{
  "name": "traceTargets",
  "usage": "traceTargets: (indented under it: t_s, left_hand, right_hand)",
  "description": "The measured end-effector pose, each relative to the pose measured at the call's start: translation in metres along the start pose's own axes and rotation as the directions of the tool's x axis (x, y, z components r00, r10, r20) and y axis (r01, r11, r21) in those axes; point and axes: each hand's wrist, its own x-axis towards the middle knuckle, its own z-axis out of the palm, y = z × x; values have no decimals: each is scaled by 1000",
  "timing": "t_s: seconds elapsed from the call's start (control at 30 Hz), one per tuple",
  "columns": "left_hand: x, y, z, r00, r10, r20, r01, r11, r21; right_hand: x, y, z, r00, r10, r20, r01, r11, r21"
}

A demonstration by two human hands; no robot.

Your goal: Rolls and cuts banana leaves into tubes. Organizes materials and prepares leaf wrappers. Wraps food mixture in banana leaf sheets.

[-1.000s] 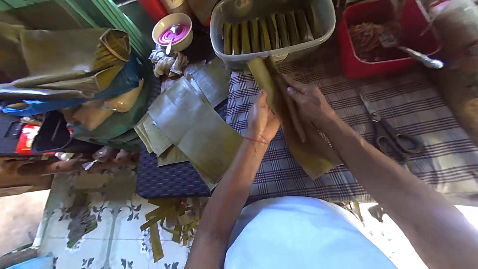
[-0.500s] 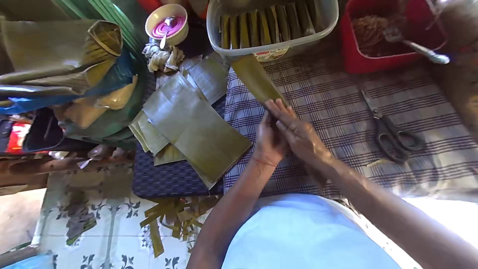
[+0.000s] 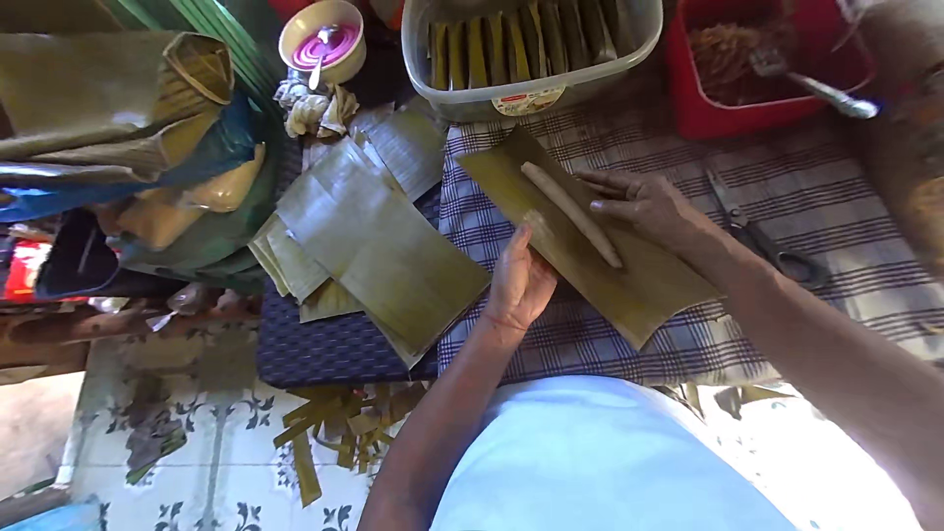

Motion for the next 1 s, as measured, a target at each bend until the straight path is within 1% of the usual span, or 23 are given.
traceTargets:
  t_s: [0.1, 0.17, 0.2, 0.27, 0.3, 0.37, 0.43, 0.47, 0.5, 0.57, 0.6, 0.63, 0.7, 0.73, 0.8, 0.83, 0.9, 0.97, 1.0]
  left_hand:
    - [3, 3, -4, 993, 68, -98, -67, 998, 20]
    - [6, 2, -5, 984, 92, -154, -92, 996, 10]
    - [7, 1, -5, 982, 92, -163, -93, 996, 7]
    - [6, 0, -1, 985, 73, -155, -76, 997, -12]
    - [5, 0, 2, 989, 62, -135, -67, 997, -29]
    - [1, 2, 9, 997, 37, -70, -43, 996, -83]
    - [-3, 5, 17, 1000, 14, -5, -15, 987, -157]
    - [-5, 6, 18, 1000, 15, 10, -13, 985, -171]
    - [-6, 6, 16, 1000, 24, 9, -22, 987, -158]
    - [-6, 4, 13, 998, 35, -61, -43, 989, -139]
    - [-7, 3, 13, 993, 29, -115, -45, 989, -138]
    - [-7, 2, 13, 987, 21, -158, -45, 988, -149]
    - [-11, 0, 9, 978, 1, -208, -31, 989, -143]
    - [-15, -2, 6, 976, -20, -218, -4, 994, -111]
    - [-24, -13, 0, 973, -105, -205, 111, 994, 19]
    - [-29, -23, -4, 971, -171, -167, 187, 979, 86]
    - [-33, -41, -7, 942, -328, -64, 334, 927, 171]
    - [-34, -50, -4, 893, -451, 4, 440, 873, 210]
    - [-33, -51, -1, 876, -483, 18, 468, 857, 217]
  right_hand:
    - [17, -3, -4, 1000, 2, 14, 1, 972, -235]
    - [22, -7, 1, 998, 6, 56, 12, 947, -322]
    - [20, -13, 6, 999, 21, 45, -6, 951, -309]
    - [3, -32, 23, 999, 43, -23, -47, 982, -182]
    - [-8, -41, 35, 999, 19, -50, -25, 994, -110]
    - [-30, -50, 61, 991, -129, -19, 129, 991, -39]
    - [-36, -40, 76, 952, -304, 44, 307, 948, -88]
    - [-33, -36, 73, 942, -330, 58, 335, 933, -133]
    - [-29, -35, 64, 955, -293, 54, 297, 940, -169]
    - [-24, -34, 31, 991, -129, 15, 129, 968, -215]
    - [-26, -32, 12, 998, -59, 30, 65, 965, -255]
    - [-30, -26, -6, 997, 16, 76, 8, 952, -306]
    - [-48, -10, -36, 968, 180, 172, -106, 923, -370]
    - [-57, 1, -49, 957, 229, 176, -147, 911, -385]
    - [-69, 5, -73, 931, 337, 139, -260, 881, -395]
    - [-71, 7, -84, 927, 361, 103, -284, 853, -437]
    - [-68, 6, -100, 930, 367, 16, -282, 742, -609]
    - [-58, -3, -103, 943, 332, 1, -219, 624, -751]
    - [-53, -8, -98, 952, 305, 20, -177, 604, -777]
